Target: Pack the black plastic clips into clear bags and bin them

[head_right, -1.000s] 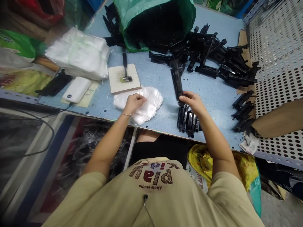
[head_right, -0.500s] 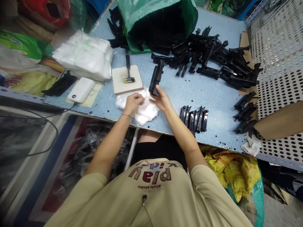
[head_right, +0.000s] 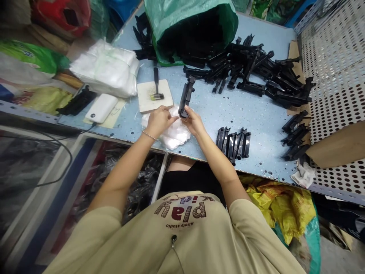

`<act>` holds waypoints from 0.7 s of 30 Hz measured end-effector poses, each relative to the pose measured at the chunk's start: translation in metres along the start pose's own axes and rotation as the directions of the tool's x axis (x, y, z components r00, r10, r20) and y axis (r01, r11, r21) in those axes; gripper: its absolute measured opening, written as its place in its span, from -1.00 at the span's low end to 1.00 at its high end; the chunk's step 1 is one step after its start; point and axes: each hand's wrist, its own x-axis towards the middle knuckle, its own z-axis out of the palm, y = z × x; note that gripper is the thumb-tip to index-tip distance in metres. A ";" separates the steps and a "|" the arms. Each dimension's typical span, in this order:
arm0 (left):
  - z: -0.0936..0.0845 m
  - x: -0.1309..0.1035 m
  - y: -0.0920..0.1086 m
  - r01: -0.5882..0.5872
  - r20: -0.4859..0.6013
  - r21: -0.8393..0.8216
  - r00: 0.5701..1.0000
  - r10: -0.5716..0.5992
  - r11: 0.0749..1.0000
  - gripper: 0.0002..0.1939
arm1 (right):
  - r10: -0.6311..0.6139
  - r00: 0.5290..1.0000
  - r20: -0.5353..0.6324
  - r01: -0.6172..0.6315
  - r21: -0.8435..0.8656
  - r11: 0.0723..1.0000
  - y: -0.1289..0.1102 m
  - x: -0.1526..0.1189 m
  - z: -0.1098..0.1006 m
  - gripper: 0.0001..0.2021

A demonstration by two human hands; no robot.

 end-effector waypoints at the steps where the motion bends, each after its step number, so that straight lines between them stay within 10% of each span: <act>1: 0.000 0.004 0.002 0.018 0.020 0.033 1.000 -0.018 0.999 -0.85 | -0.004 1.000 0.002 0.004 0.005 1.000 0.000 0.000 0.000 -0.59; 8: -0.003 0.002 -0.005 -0.197 0.049 0.070 0.980 0.194 0.978 -0.76 | -0.032 0.999 -0.009 0.032 -0.003 0.999 0.002 -0.003 0.000 -0.53; 21: -0.006 -0.005 -0.010 -0.088 0.141 0.178 0.988 0.063 0.980 -0.51 | -0.048 0.999 -0.004 0.048 -0.002 0.999 0.002 -0.008 0.002 -0.58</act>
